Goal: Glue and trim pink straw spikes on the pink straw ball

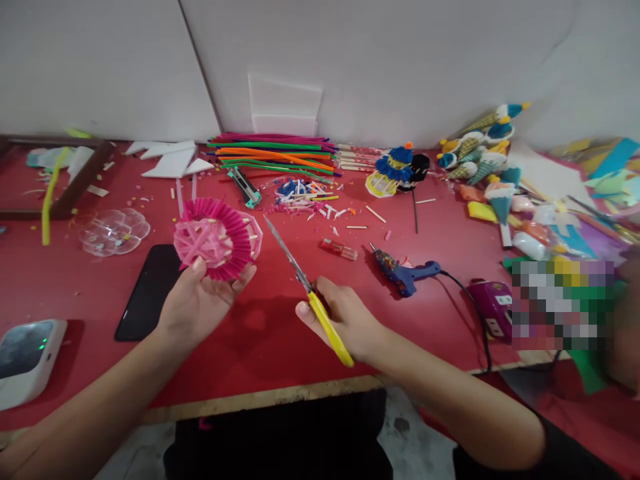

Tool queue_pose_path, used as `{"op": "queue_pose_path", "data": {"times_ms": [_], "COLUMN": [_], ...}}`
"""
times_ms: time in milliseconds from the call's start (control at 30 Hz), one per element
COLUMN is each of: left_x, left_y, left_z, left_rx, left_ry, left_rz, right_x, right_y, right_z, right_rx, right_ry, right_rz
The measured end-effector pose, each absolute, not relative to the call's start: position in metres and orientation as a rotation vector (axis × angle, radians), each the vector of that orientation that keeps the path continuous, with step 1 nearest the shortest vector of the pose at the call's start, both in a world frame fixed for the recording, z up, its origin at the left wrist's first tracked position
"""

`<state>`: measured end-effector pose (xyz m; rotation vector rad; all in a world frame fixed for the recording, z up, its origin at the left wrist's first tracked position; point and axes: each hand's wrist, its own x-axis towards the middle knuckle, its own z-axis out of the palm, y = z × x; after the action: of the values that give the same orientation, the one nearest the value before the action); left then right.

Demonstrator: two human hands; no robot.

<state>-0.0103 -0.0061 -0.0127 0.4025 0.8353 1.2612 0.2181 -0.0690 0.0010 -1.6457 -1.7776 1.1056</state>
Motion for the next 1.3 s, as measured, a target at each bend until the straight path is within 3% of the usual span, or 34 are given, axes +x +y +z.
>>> {"op": "queue_pose_path", "data": {"times_ms": [1300], "left_x": [-0.008], "left_y": [-0.005], "left_z": [-0.015], "left_rx": [0.367], "left_ry": [0.894], "left_rz": [1.256], "right_x": [0.203], "right_y": [-0.058], "right_z": [-0.016], "right_rx": [-1.648], "right_ry": [-1.687], "right_rz": [1.166]}}
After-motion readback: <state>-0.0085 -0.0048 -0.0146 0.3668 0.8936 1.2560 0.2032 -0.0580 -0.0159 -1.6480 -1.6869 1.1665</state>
